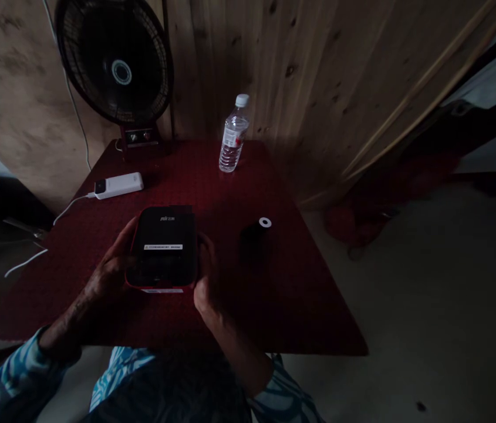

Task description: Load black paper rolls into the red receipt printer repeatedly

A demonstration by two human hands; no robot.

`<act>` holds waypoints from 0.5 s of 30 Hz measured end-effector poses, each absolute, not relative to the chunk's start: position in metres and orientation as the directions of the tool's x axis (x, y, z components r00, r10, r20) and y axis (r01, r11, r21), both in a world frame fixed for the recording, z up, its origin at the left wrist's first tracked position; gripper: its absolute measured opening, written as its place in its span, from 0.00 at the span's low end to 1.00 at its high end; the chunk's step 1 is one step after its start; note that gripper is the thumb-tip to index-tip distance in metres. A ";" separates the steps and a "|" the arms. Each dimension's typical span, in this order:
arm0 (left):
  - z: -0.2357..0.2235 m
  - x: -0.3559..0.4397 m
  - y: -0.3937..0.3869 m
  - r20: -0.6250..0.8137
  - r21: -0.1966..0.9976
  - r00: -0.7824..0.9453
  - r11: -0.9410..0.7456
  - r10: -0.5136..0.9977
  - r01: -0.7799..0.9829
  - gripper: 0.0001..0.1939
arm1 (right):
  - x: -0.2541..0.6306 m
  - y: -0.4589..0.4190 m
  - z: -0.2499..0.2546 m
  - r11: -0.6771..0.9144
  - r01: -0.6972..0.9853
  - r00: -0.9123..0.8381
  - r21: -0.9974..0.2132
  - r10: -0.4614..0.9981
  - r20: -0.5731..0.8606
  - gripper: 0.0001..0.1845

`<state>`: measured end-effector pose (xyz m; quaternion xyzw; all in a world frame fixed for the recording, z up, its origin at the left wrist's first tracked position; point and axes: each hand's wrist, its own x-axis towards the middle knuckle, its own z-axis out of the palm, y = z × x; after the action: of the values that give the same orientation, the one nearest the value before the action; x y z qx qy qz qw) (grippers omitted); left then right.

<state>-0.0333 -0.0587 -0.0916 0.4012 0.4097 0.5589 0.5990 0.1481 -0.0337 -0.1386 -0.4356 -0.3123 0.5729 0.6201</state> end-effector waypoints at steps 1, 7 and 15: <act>-0.094 -0.034 -0.058 -0.030 0.950 0.027 0.037 0.999 -0.309 0.41 | 0.148 -0.034 -0.138 -0.028 -0.429 0.151 -0.903 0.983 -0.102 0.19; -0.106 -0.041 -0.056 0.020 0.983 0.003 -0.020 1.000 -0.184 0.40 | 0.149 -0.034 -0.134 -0.015 -0.393 0.131 -0.919 0.989 -0.073 0.22; -0.100 -0.038 -0.058 -0.013 0.979 -0.046 0.004 0.999 -0.203 0.42 | 0.149 -0.033 -0.131 -0.008 -0.366 0.142 -0.931 0.988 -0.065 0.23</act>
<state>-0.0383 -0.0576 -0.1001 0.4323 0.4602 0.5579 0.5387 0.1489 -0.0329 -0.1310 -0.4444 -0.3497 0.5537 0.6112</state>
